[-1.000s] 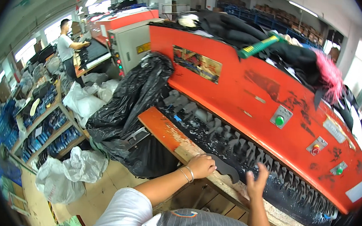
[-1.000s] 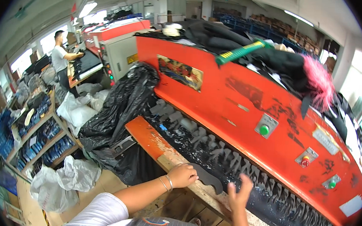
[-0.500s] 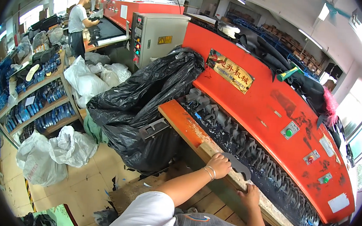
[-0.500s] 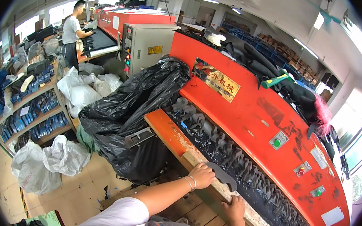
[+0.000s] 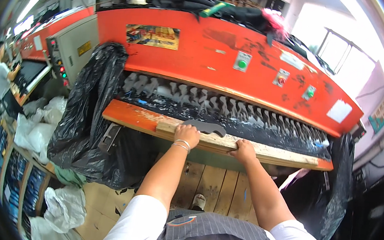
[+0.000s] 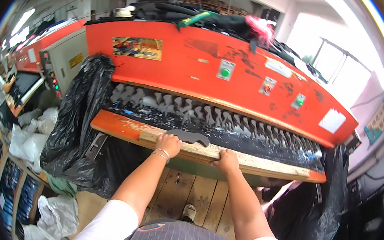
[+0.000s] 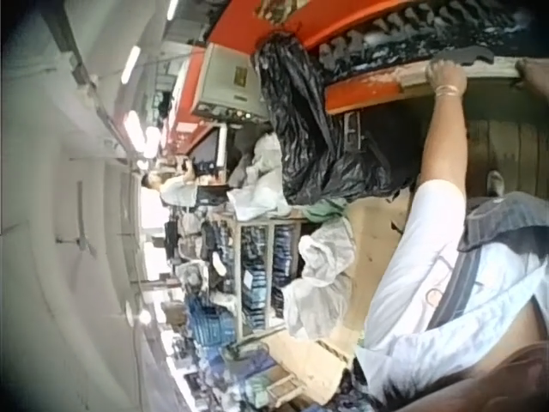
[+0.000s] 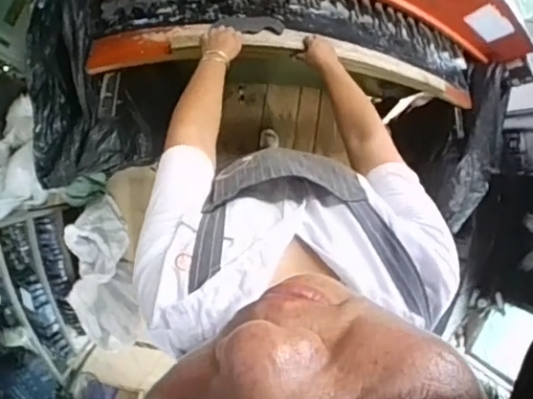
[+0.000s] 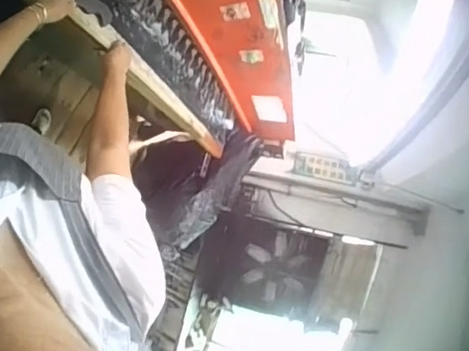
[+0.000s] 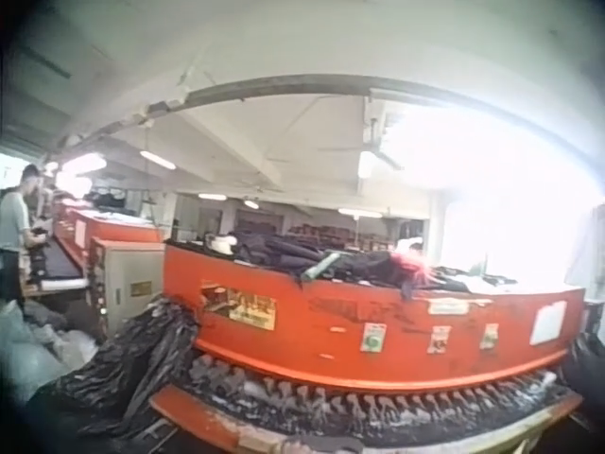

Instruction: Die-cutting shoe components from foam material using a large industrial press machine.

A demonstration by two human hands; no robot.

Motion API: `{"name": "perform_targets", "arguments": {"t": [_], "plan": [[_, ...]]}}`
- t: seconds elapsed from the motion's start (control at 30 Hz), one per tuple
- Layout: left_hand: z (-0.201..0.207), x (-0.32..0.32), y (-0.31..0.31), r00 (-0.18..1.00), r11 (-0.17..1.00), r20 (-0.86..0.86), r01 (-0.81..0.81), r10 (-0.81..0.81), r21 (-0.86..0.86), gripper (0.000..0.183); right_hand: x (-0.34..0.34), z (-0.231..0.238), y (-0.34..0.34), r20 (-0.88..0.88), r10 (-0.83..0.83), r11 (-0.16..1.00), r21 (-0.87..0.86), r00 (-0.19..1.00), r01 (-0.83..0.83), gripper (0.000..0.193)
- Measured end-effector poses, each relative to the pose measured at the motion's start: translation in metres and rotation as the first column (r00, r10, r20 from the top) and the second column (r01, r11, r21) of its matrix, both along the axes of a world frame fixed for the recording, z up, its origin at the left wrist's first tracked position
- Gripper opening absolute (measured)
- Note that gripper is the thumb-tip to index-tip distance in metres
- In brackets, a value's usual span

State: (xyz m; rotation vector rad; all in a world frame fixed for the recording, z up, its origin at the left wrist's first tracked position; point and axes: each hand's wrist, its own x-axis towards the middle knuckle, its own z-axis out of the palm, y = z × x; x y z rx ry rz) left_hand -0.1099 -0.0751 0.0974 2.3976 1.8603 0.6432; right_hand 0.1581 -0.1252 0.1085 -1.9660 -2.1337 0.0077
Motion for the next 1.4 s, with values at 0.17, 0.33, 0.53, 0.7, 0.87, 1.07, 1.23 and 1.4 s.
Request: {"name": "perform_targets", "arguments": {"t": [0.17, 0.33, 0.53, 0.7, 0.87, 1.07, 1.23, 1.4], "plan": [[0.021, 0.014, 0.012, 0.998, 0.996, 0.063, 0.033, -0.028, -0.080, 0.037, 0.022, 0.007, 0.008, -0.011, 0.006, 1.000, 0.003, 1.000, -0.006, 0.051], [0.060, -0.002, 0.053, 0.984, 0.867, -0.016, 0.150, -0.180, -0.475, 0.047, 0.019, 0.072, 0.035, -0.012, 0.123, 0.922, -0.368, 0.992, -0.119, 0.048], [0.096, 0.052, 0.160, 0.939, 0.930, 0.258, 0.128, -0.225, 0.346, 0.019, 0.007, 0.133, 0.189, -0.314, 0.317, 0.909, -0.168, 0.895, -0.382, 0.035], [0.075, 0.073, 0.243, 0.956, 0.954, 0.205, 0.155, -0.210, 0.257, 0.038, -0.025, 0.124, 0.336, -0.238, 0.296, 0.954, 0.029, 0.925, -0.298, 0.035], [0.091, 0.085, 0.270, 0.855, 0.968, 0.459, 0.183, -0.243, 0.172, 0.038, -0.033, 0.131, 0.409, 0.122, 0.428, 0.703, -0.668, 0.895, -0.246, 0.029], [0.045, 0.086, 0.279, 0.857, 0.905, 0.309, 0.344, -0.411, 0.250, 0.048, 0.018, 0.111, 0.408, -0.598, 0.213, 0.787, -0.364, 0.773, -0.498, 0.017], [0.101, 0.104, 0.313, 0.948, 0.897, 0.073, 0.316, -0.309, -0.310, 0.053, 0.059, 0.151, 0.354, -0.931, 0.215, 0.880, 0.056, 0.293, -0.471, 0.018], [0.087, 0.121, 0.338, 0.972, 0.898, -0.018, 0.207, -0.232, -0.388, 0.052, 0.048, 0.099, 0.371, -0.337, 0.377, 0.896, -0.103, 0.863, -0.432, 0.021]]}}
